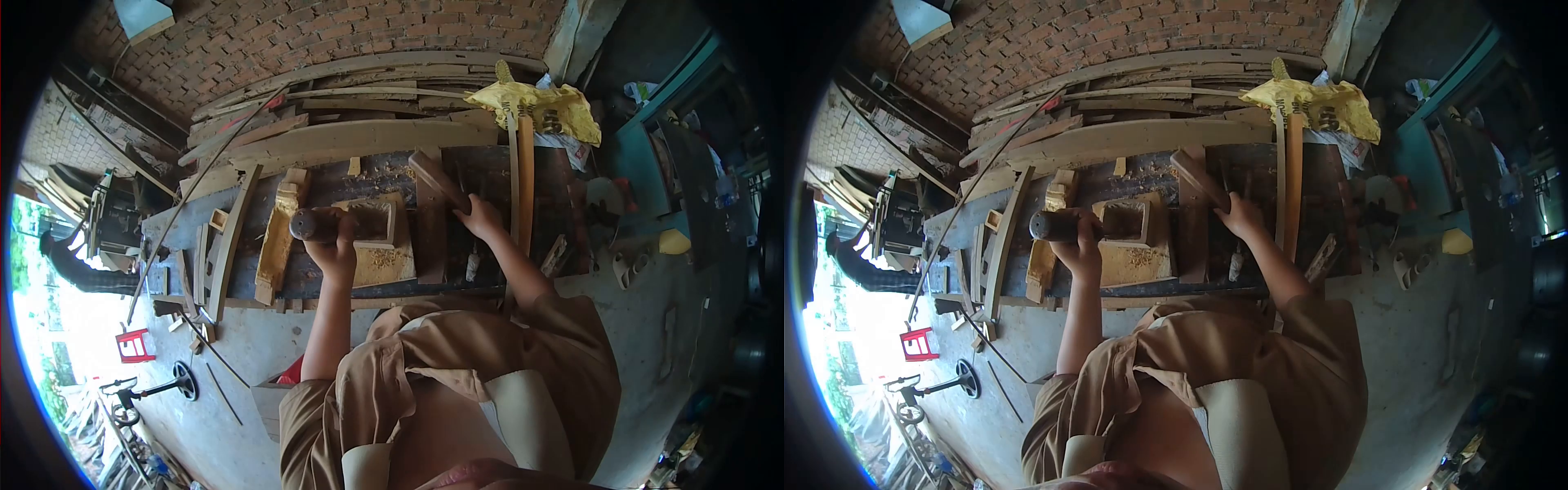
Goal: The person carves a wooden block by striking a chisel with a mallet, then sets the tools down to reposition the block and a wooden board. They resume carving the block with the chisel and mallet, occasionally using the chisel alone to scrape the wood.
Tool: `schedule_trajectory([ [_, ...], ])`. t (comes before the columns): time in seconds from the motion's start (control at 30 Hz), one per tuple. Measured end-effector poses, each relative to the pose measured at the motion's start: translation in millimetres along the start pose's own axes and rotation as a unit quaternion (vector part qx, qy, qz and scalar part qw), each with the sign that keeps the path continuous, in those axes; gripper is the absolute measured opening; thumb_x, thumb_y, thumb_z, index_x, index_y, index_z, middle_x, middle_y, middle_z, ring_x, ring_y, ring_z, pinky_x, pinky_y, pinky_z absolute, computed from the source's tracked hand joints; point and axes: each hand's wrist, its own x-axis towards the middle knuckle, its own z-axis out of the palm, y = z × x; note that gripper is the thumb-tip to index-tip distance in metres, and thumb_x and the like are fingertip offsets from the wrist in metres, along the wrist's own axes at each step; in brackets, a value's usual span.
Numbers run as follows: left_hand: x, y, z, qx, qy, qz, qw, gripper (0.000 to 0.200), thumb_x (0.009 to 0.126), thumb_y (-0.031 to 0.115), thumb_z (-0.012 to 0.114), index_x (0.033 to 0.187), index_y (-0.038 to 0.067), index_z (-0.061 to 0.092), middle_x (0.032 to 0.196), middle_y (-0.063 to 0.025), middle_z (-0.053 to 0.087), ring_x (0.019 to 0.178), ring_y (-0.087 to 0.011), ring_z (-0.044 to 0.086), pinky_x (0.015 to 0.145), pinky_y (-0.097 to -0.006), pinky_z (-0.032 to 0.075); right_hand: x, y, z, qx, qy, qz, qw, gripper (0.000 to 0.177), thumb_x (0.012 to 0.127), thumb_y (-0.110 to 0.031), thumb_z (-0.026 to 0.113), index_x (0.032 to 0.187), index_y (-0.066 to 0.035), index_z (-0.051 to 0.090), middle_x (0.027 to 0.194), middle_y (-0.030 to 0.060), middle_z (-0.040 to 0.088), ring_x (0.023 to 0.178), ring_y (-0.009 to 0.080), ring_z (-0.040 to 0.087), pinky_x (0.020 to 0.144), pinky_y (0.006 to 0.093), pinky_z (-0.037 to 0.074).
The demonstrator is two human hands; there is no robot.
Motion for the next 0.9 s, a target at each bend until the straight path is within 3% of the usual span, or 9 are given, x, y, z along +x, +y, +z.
schedule_trajectory([
  [0.3,8,-3,13,-0.014,0.01,0.001,1.0,0.028,0.076,0.002,0.061,0.098,0.003,0.043,0.077,-0.0054,0.053,0.068,-0.0134,0.055,0.065,-0.0258,0.045,5,-10,24,-0.058,0.032,-0.019,0.998,0.049,0.076,-0.037,0.063,0.106,-0.002,0.048,0.106,0.0208,0.052,0.1,0.0342,0.052,0.077,0.042,0.047],
  [0.37,11,-12,14,0.065,-0.008,-0.004,0.998,0.03,0.074,0.004,0.064,0.097,0.004,0.044,0.078,-0.0034,0.054,0.069,-0.0126,0.055,0.066,-0.0257,0.046,19,-31,15,0.129,0.167,-0.141,0.967,0.057,0.076,-0.04,0.064,0.114,-0.002,0.047,0.114,0.0189,0.049,0.108,0.0298,0.049,0.081,0.0386,0.045],
  [0.43,11,-11,18,0.095,-0.019,-0.013,0.995,0.033,0.072,0.008,0.068,0.096,0.004,0.045,0.079,-0.0049,0.057,0.07,-0.014,0.057,0.066,-0.0269,0.046,9,-78,-29,0.422,0.063,-0.164,0.89,0.063,0.073,-0.04,0.068,0.118,-0.003,0.046,0.118,0.0159,0.049,0.11,0.0248,0.048,0.085,0.0363,0.043],
  [0.47,12,-5,23,0.107,-0.05,-0.021,0.993,0.034,0.071,0.009,0.069,0.096,0.004,0.045,0.08,-0.0075,0.058,0.071,-0.0164,0.058,0.066,-0.0284,0.046,1,-99,-48,0.42,0.063,-0.163,0.891,0.063,0.073,-0.04,0.068,0.118,-0.003,0.046,0.118,0.0159,0.049,0.11,0.0248,0.048,0.085,0.0363,0.043],
  [0.53,14,2,32,0.163,-0.113,-0.031,0.98,0.04,0.071,0.015,0.069,0.099,0.002,0.045,0.083,-0.0163,0.06,0.077,-0.0303,0.06,0.067,-0.0352,0.047,-14,-133,-81,0.55,0.05,-0.35,0.756,0.062,0.072,-0.04,0.07,0.117,-0.003,0.047,0.118,0.0125,0.051,0.112,0.0203,0.047,0.087,0.0352,0.042],
  [0.67,11,24,51,0.21,-0.247,-0.004,0.946,0.048,0.072,0.018,0.066,0.111,0.002,0.042,0.1,-0.0223,0.056,0.09,-0.0428,0.053,0.071,-0.0431,0.046,-28,-165,-101,0.486,0.018,-0.402,0.776,0.054,0.072,-0.034,0.071,0.112,-0.005,0.05,0.11,0.0109,0.055,0.109,0.0196,0.049,0.088,0.0342,0.04],
  [0.73,12,27,51,0.233,-0.281,0.023,0.931,0.05,0.072,0.017,0.067,0.113,0.003,0.042,0.104,-0.0216,0.054,0.094,-0.0412,0.052,0.073,-0.0427,0.045,-35,-163,-96,0.504,-0.044,-0.381,0.774,0.043,0.072,-0.028,0.071,0.104,-0.006,0.053,0.104,0.0101,0.058,0.105,0.0188,0.052,0.087,0.0333,0.041],
  [0.83,16,28,38,0.341,-0.349,0.058,0.871,0.061,0.065,0.022,0.074,0.115,0.003,0.046,0.107,-0.0165,0.052,0.101,-0.0349,0.05,0.084,-0.0386,0.042,-34,-142,-92,0.446,0.043,-0.337,0.828,0.033,0.074,-0.023,0.07,0.096,-0.005,0.054,0.099,0.0102,0.06,0.099,0.0184,0.054,0.085,0.0328,0.041],
  [0.9,16,21,22,0.404,-0.346,-0.004,0.847,0.071,0.059,0.032,0.077,0.117,0.005,0.047,0.118,-0.0172,0.047,0.115,-0.0349,0.041,0.093,-0.0416,0.037,-31,-129,-96,0.52,0.047,-0.335,0.785,0.028,0.076,-0.02,0.068,0.096,-0.005,0.053,0.094,0.0097,0.061,0.095,0.0183,0.056,0.083,0.0324,0.043],
])
